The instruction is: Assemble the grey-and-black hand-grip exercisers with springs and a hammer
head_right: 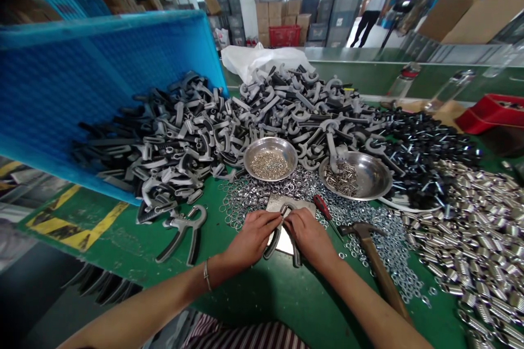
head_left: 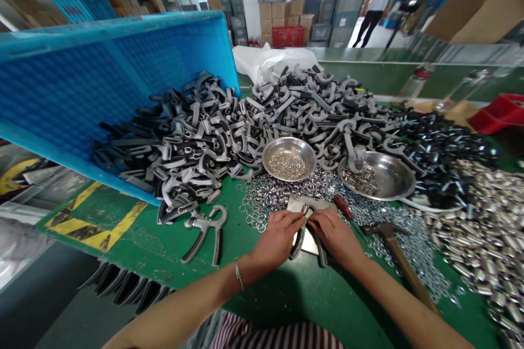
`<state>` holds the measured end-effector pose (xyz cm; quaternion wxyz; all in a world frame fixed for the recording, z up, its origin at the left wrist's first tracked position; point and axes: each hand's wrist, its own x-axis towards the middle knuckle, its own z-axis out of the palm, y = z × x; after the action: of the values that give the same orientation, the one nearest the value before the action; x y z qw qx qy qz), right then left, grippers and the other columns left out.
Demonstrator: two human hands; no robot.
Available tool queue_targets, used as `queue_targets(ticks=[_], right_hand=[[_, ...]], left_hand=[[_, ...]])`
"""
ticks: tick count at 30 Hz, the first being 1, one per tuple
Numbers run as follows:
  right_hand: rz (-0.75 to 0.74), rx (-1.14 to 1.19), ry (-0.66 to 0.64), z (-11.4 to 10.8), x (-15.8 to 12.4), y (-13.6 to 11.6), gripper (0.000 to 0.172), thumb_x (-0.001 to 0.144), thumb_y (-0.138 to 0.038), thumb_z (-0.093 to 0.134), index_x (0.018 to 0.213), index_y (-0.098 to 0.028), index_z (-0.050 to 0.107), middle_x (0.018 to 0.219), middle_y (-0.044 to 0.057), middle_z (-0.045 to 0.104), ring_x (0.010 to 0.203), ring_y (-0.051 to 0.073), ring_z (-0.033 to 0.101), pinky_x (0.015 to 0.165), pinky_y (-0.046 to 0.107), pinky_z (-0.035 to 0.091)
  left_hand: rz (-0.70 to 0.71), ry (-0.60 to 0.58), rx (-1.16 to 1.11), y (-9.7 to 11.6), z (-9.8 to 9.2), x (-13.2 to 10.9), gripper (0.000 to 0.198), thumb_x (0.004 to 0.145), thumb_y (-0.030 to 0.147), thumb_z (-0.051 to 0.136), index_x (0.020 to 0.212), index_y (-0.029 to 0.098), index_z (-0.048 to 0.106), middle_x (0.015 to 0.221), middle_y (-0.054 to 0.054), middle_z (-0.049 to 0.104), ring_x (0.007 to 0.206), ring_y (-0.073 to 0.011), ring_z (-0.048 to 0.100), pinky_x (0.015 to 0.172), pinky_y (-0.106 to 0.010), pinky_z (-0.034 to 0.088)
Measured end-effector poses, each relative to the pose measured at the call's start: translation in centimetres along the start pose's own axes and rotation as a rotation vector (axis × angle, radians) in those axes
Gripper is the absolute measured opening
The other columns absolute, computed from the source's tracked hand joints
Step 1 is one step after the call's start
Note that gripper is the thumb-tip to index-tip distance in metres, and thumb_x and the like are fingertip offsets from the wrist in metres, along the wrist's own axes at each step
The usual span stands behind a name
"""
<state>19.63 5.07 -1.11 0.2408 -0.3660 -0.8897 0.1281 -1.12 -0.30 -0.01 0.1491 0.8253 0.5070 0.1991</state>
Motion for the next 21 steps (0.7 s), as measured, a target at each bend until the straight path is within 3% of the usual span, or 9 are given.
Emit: queue_targets(ticks=[7,12,16,21], right_hand=[[-0.078,-0.113,-0.094,-0.5,0.0,0.0,0.024,0.100,-0.021,0.045,0.106,-0.018,0.067,0.103,0.013,0.068,0.097,0.026,0.062,0.086,0.041,0.054],[-0.227,-0.243,-0.154,-1.4,-0.9,-0.1,0.037,0.095,-0.010,0.043,0.129,-0.014,0.059,0.120,0.016,0.066,0.105,0.028,0.061,0.089,0.042,0.056],[-0.281,-0.330,-0.226,-2.2,-2.0,-0.3,0.053,0.090,-0.004,0.044,0.142,-0.014,0.050,0.135,0.018,0.061,0.107,0.030,0.061,0.091,0.045,0.058],[-0.209,-0.344,-0.235,-2.4,-2.6,-0.6,0.062,0.085,0.001,0.042,0.145,-0.016,0.046,0.138,0.017,0.060,0.109,0.030,0.062,0.091,0.046,0.059]], left_hand=[[-0.024,0.140,-0.027,-2.5,-3.5,3.0,0.035,0.096,0.014,0.047,0.127,0.021,0.063,0.126,-0.007,0.064,0.117,-0.0214,0.053,0.104,-0.042,0.041],[-0.020,0.158,0.067,-5.2,-6.9,7.3,0.033,0.096,0.013,0.045,0.119,0.020,0.068,0.119,-0.006,0.068,0.111,-0.0207,0.055,0.102,-0.039,0.042],[-0.114,-0.006,0.225,-6.4,-8.0,11.0,0.032,0.095,0.013,0.046,0.115,0.017,0.070,0.118,-0.008,0.069,0.115,-0.0234,0.056,0.104,-0.040,0.041],[-0.279,-0.183,0.297,-7.2,-7.1,15.3,0.025,0.088,0.009,0.052,0.102,0.008,0.073,0.106,-0.020,0.070,0.108,-0.0290,0.064,0.100,-0.043,0.046]])
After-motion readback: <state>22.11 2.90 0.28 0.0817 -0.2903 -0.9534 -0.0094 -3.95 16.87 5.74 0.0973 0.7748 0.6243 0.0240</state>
